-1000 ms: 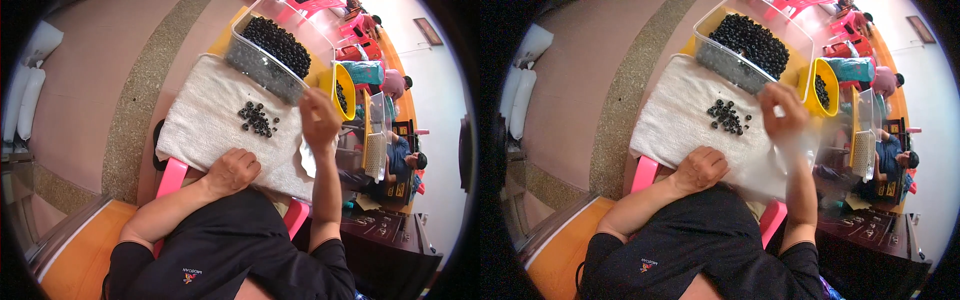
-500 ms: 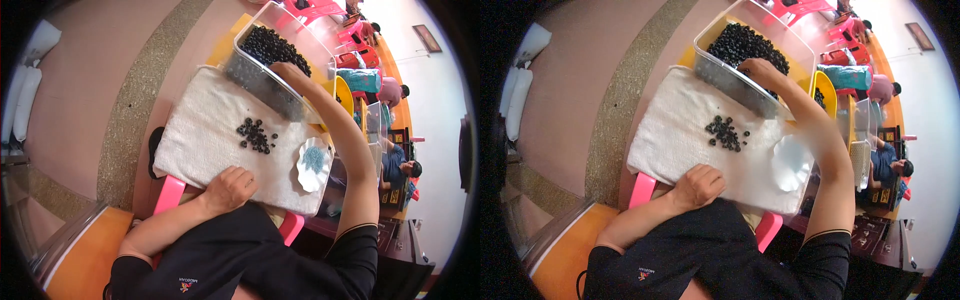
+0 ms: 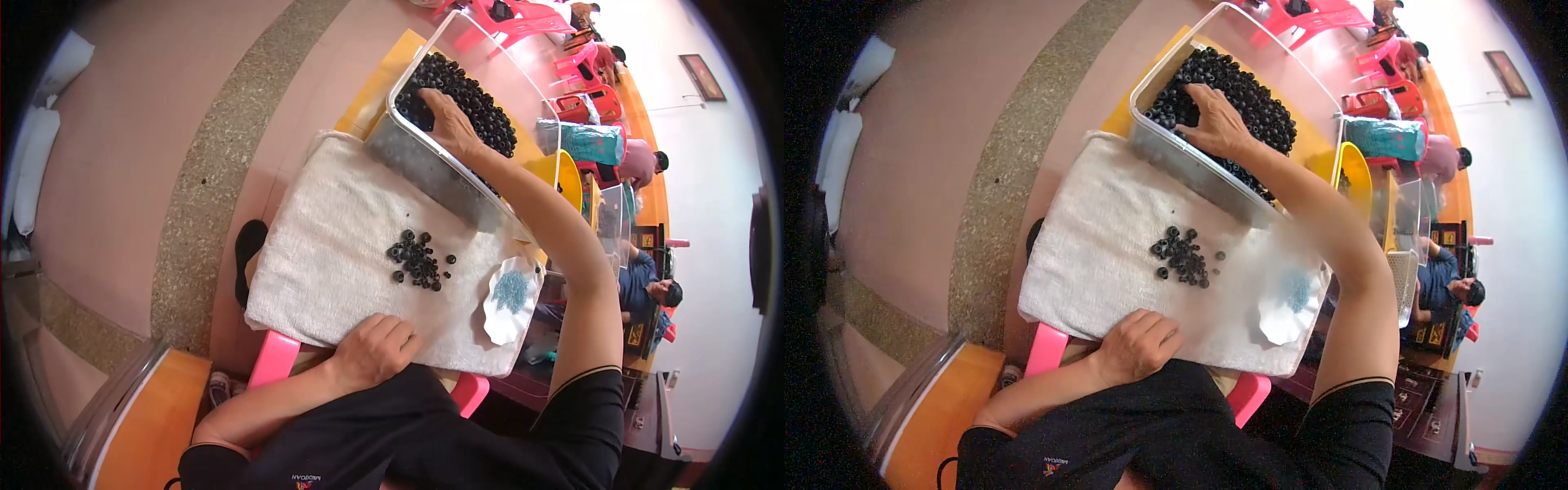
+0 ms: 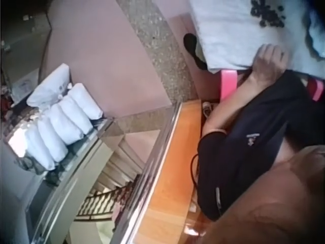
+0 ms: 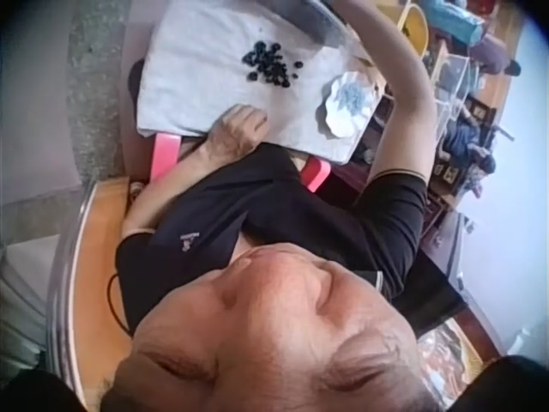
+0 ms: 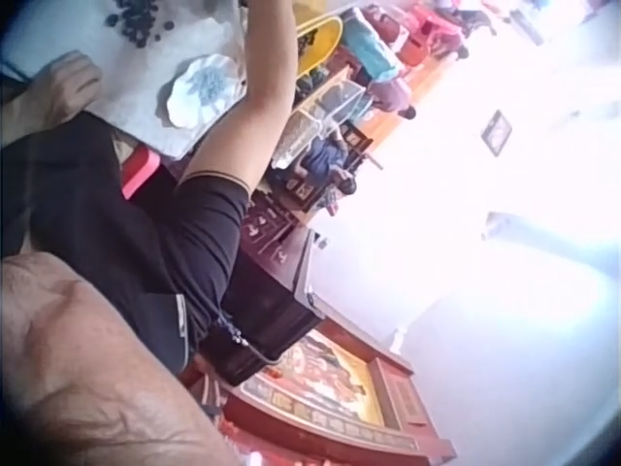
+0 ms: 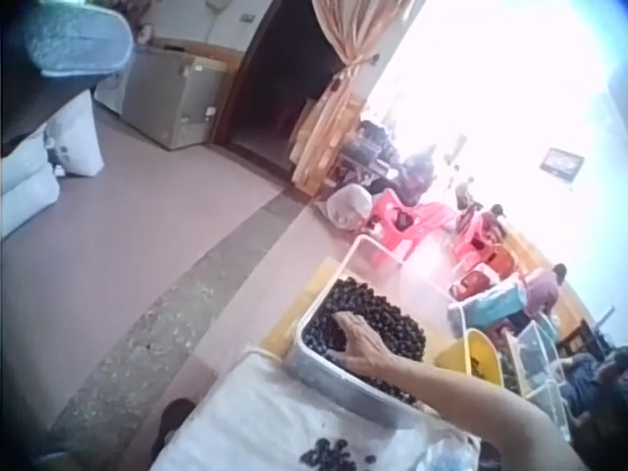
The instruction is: Manually inserting small blue beads into black circular components on a workbench.
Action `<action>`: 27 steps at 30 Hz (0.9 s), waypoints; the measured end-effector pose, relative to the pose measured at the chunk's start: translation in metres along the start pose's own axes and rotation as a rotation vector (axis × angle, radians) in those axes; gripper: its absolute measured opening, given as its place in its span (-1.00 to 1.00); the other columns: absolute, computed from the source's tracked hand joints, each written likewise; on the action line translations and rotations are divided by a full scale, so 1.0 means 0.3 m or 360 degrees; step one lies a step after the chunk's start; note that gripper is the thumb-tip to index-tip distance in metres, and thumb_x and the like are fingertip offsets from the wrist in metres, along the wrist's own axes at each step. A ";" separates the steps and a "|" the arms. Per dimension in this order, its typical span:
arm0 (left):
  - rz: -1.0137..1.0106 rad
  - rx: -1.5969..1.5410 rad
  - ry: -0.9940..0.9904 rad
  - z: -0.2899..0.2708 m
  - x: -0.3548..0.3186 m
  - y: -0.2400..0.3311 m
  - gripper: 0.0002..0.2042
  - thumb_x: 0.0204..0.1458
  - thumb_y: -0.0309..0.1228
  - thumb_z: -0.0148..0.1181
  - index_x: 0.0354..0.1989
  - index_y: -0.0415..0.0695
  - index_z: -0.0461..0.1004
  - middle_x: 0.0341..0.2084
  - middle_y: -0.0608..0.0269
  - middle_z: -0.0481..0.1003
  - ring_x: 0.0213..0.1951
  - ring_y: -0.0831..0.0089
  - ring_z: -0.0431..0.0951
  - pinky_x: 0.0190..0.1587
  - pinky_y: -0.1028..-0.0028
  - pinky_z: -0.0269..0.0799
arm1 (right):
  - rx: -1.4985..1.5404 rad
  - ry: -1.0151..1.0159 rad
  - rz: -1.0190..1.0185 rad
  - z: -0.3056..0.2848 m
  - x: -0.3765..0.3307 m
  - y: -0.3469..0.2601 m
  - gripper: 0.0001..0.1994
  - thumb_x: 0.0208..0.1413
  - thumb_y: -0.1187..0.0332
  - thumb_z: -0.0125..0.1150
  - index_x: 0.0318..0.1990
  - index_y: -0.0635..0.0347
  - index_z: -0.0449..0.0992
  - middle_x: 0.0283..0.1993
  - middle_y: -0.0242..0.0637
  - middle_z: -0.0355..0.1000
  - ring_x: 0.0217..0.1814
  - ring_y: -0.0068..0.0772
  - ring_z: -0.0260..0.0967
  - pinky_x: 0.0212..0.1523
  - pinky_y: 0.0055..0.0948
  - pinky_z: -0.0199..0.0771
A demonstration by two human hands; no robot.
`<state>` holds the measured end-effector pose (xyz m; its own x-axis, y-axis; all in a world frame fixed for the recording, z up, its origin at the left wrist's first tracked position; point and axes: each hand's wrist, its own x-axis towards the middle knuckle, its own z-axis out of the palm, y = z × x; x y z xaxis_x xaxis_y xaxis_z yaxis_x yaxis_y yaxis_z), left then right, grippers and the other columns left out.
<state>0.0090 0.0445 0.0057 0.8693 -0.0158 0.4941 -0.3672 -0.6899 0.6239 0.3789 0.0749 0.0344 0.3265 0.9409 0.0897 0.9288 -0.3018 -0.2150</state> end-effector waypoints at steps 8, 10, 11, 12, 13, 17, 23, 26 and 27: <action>0.0013 -0.0005 -0.0013 -0.006 0.011 -0.002 -0.94 -0.16 -0.44 0.11 -0.48 -0.10 0.44 -0.45 0.29 0.43 -0.38 0.37 0.48 -0.30 0.44 0.40 | -0.0061 -0.0119 -0.0085 0.017 -0.014 -0.028 -0.66 0.00 0.38 0.21 -0.07 0.30 0.36 0.00 -0.02 0.33 0.00 0.14 0.37 -0.04 -0.03 0.42; 0.0019 -0.0002 0.0009 -0.001 0.008 -0.001 -0.94 -0.16 -0.44 0.11 -0.48 -0.10 0.44 -0.45 0.29 0.43 -0.38 0.37 0.48 -0.30 0.43 0.40 | -0.0023 -0.0122 -0.0084 0.013 -0.011 -0.037 -0.70 0.01 0.39 0.19 -0.10 0.31 0.37 -0.05 0.01 0.35 -0.04 0.17 0.38 -0.08 -0.01 0.42; 0.0012 -0.0005 0.0011 0.002 0.007 0.000 -0.95 -0.15 -0.44 0.12 -0.49 -0.10 0.43 -0.46 0.29 0.43 -0.38 0.36 0.48 -0.29 0.43 0.40 | 0.0021 -0.0138 -0.0078 0.009 -0.008 -0.041 -0.73 0.02 0.40 0.18 -0.14 0.32 0.37 -0.11 0.05 0.38 -0.09 0.20 0.39 -0.11 0.01 0.43; 0.0005 -0.0009 0.0013 0.006 0.005 0.000 -0.95 -0.15 -0.44 0.12 -0.49 -0.10 0.43 -0.46 0.28 0.43 -0.38 0.35 0.49 -0.29 0.42 0.41 | 0.0007 -0.0107 -0.0083 0.000 -0.017 -0.043 -0.78 0.08 0.35 0.16 -0.23 0.33 0.38 -0.26 0.07 0.42 -0.17 0.21 0.40 -0.17 0.02 0.43; 0.0009 0.0005 0.0021 0.011 0.000 -0.001 -0.95 -0.15 -0.44 0.12 -0.49 -0.10 0.43 -0.46 0.28 0.43 -0.38 0.35 0.49 -0.29 0.42 0.41 | 0.0003 -0.0097 -0.0096 -0.012 -0.017 -0.051 -0.78 0.08 0.35 0.16 -0.23 0.33 0.38 -0.26 0.07 0.42 -0.17 0.21 0.40 -0.17 0.02 0.43; 0.0021 -0.0013 0.0021 0.018 -0.010 -0.005 -0.96 -0.14 -0.45 0.15 -0.50 -0.09 0.42 -0.46 0.27 0.43 -0.36 0.33 0.49 -0.27 0.40 0.41 | -0.0205 -0.0302 -0.0041 -0.063 -0.025 -0.067 -0.69 0.20 0.17 0.11 -0.37 0.29 0.38 -0.39 0.03 0.45 -0.25 0.19 0.43 -0.25 0.04 0.43; 0.0045 -0.0051 0.0040 0.010 -0.011 -0.001 -0.93 -0.14 -0.45 0.18 -0.52 -0.09 0.40 -0.47 0.26 0.42 -0.37 0.31 0.48 -0.28 0.38 0.41 | -0.0350 -0.0132 -0.0016 -0.157 -0.064 -0.059 -0.63 0.23 0.11 0.12 -0.42 0.27 0.40 -0.46 0.04 0.45 -0.35 0.20 0.43 -0.34 0.05 0.40; 0.0032 -0.0016 0.0027 0.021 -0.020 -0.002 -0.90 -0.13 -0.44 0.21 -0.52 -0.09 0.39 -0.48 0.26 0.41 -0.37 0.30 0.48 -0.28 0.37 0.41 | -0.0308 -0.0040 0.0052 -0.206 -0.086 -0.076 -0.64 0.22 0.12 0.14 -0.39 0.29 0.44 -0.46 0.06 0.46 -0.35 0.22 0.43 -0.34 0.05 0.39; 0.0019 0.0007 0.0029 0.026 -0.025 -0.002 -0.88 -0.12 -0.43 0.24 -0.53 -0.10 0.39 -0.49 0.26 0.40 -0.37 0.30 0.48 -0.28 0.36 0.41 | -0.0268 0.0039 0.0087 -0.223 -0.098 -0.085 -0.65 0.23 0.12 0.14 -0.36 0.29 0.46 -0.45 0.07 0.46 -0.34 0.23 0.42 -0.34 0.05 0.38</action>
<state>0.0055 0.0392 -0.0031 0.8586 -0.0111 0.5125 -0.3762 -0.6927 0.6153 0.3573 0.0446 0.1023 0.3796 0.9190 0.1068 0.9251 -0.3758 -0.0547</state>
